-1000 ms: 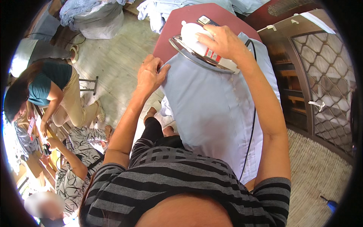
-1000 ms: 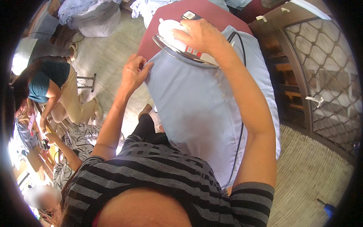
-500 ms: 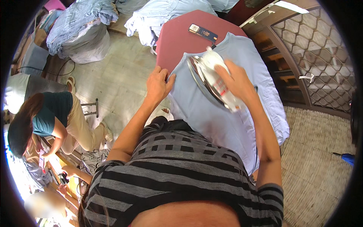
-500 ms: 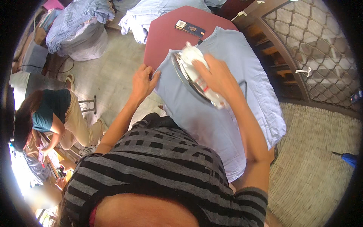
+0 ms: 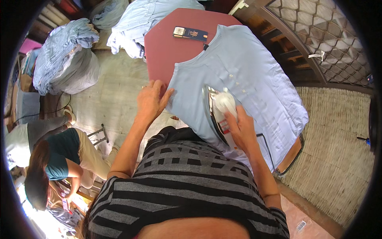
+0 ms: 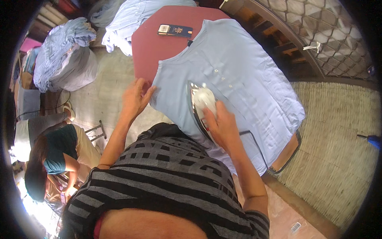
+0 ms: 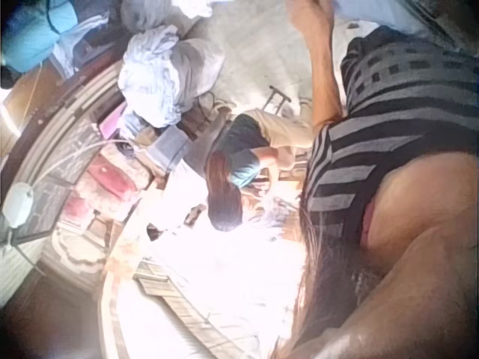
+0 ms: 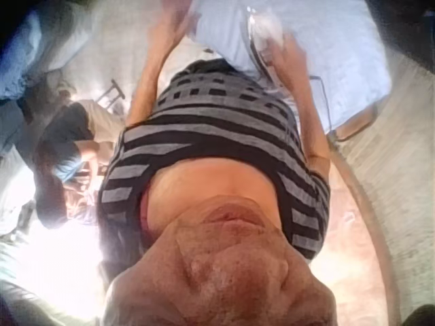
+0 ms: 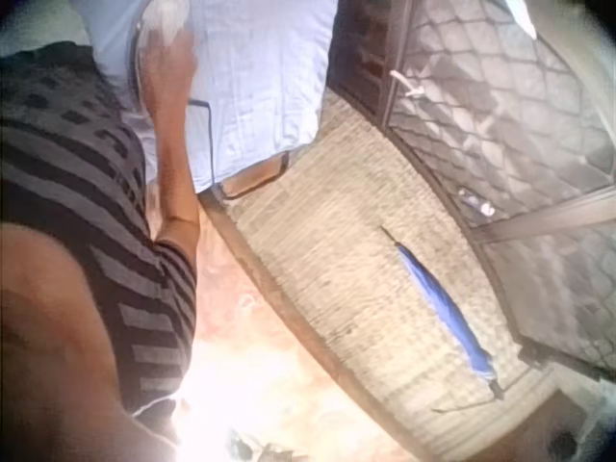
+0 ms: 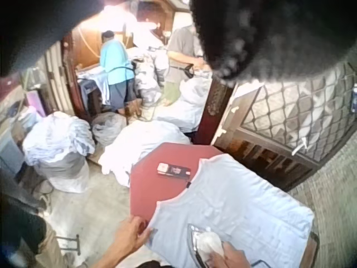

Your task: The person irons a light blue collared shirt on an ironing board, smoothing different sections of the fabric and using an iron to press the front panels, collar, and sleeves.

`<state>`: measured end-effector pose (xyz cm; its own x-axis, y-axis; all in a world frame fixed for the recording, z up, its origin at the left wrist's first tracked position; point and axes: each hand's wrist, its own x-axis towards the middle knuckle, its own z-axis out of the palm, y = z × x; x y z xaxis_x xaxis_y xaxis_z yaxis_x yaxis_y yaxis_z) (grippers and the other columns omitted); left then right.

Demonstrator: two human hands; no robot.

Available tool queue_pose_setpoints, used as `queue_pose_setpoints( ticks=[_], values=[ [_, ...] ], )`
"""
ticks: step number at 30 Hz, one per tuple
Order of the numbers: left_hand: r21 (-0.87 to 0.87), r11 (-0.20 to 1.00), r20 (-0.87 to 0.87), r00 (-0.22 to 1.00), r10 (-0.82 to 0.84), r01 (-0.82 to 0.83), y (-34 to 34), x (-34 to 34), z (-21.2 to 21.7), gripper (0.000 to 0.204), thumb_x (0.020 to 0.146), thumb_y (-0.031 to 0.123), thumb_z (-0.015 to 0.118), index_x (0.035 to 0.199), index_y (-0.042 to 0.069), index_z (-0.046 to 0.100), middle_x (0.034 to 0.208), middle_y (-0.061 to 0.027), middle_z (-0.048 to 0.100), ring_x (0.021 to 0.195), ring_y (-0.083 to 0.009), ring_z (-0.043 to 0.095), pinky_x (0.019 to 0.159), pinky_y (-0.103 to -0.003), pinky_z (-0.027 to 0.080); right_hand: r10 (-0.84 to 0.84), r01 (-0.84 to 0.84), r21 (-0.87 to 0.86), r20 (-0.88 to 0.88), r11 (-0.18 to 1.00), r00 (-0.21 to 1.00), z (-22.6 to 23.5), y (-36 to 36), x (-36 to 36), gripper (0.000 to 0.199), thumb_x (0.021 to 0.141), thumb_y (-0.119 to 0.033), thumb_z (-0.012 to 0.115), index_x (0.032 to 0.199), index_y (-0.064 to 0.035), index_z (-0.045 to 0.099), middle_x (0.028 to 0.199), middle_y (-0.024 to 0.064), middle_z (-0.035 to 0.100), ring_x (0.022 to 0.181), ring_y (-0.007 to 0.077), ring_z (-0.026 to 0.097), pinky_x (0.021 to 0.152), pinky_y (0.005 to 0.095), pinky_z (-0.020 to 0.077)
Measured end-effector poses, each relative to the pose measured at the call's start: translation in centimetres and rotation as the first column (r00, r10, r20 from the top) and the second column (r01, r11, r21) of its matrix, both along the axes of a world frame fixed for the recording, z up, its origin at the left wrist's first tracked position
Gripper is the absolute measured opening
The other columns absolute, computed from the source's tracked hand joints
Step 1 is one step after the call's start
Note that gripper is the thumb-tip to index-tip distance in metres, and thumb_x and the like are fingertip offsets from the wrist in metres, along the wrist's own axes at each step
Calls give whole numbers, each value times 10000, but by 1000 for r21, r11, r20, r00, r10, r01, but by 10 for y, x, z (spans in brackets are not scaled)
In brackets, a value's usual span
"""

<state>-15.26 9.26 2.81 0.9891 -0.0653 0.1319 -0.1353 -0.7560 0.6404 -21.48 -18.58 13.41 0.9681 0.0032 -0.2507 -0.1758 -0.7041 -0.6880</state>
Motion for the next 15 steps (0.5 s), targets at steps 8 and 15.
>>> queue_pose_setpoints(
  ticks=[8, 15],
  values=[
    [300, 929, 180, 943, -280, 218, -32, 37, -18, 457, 928, 340, 612, 1359, 202, 549, 1527, -60, 383, 1424, -360, 299, 1115, -555, 226, 89, -89, 27, -3, 996, 996, -11, -4, -2, 357, 966, -320, 581, 962, 25, 492, 894, 306, 617, 834, 513, 585, 696, 531, 451],
    [332, 927, 214, 943, -256, 177, -52, 51, -11, 395, 907, 325, 639, 1277, 189, 620, 1502, -65, 418, 1409, -358, 323, 1091, -535, 252, 41, -41, -13, -3, 999, 999, -2, -7, -1, 369, 959, -326, 591, 954, 29, 494, 908, 311, 603, 848, 511, 567, 721, 526, 450]
  ],
)
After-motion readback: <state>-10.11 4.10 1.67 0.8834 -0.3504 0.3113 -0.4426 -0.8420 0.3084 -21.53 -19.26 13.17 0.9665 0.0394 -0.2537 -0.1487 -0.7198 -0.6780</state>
